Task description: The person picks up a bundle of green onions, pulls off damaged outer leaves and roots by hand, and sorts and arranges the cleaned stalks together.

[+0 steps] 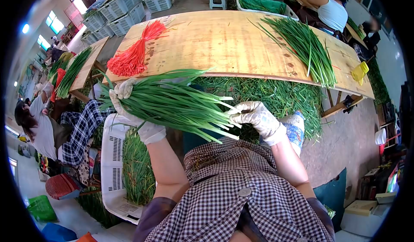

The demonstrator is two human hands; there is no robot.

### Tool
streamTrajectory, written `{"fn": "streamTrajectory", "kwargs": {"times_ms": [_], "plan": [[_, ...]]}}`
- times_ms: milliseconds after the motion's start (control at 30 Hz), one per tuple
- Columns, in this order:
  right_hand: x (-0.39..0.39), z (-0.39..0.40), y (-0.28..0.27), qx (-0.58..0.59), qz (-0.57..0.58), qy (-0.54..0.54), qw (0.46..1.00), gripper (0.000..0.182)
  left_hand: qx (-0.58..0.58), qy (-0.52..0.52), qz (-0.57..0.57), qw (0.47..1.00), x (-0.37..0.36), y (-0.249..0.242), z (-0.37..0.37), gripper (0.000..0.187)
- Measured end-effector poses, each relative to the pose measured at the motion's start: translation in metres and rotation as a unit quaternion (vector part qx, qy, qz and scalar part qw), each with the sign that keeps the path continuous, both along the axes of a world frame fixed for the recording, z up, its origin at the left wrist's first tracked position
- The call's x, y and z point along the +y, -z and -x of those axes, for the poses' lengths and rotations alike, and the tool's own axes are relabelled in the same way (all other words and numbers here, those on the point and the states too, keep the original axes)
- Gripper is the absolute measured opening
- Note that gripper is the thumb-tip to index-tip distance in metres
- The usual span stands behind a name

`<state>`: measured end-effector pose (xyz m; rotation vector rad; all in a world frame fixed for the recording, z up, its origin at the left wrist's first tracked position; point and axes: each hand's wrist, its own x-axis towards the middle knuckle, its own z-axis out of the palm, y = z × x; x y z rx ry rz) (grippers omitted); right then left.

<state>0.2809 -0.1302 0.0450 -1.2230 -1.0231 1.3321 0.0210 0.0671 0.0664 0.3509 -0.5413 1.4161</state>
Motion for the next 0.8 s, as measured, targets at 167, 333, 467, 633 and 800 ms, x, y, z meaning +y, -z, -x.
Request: {"fn": "streamTrajectory", "kwargs": {"times_ms": [167,333,467,633,800], "plan": [[-0.002,-0.01,0.018,0.317,0.079,-0.089,0.941,0.024,0.005,0.01,-0.012,1.0,-0.01,-0.005,-0.007,0.026],[-0.006,-0.019,0.028,-0.119,0.01,-0.119,0.986,0.012,0.054,-0.069,0.03,0.996,-0.006,-0.001,-0.003,0.029],[-0.003,-0.037,-0.02,-0.503,0.111,0.172,0.84,0.051,-0.031,0.07,-0.087,0.993,-0.006,-0.017,-0.007,0.03],[0.027,-0.003,-0.053,-0.582,-0.281,0.061,0.761,0.108,0.044,0.166,-0.027,0.985,-0.027,-0.04,-0.047,0.026],[0.02,0.025,0.01,0.27,-0.033,-0.24,0.932,0.109,0.359,-0.122,0.153,0.912,-0.006,-0.064,-0.065,0.026]]}}
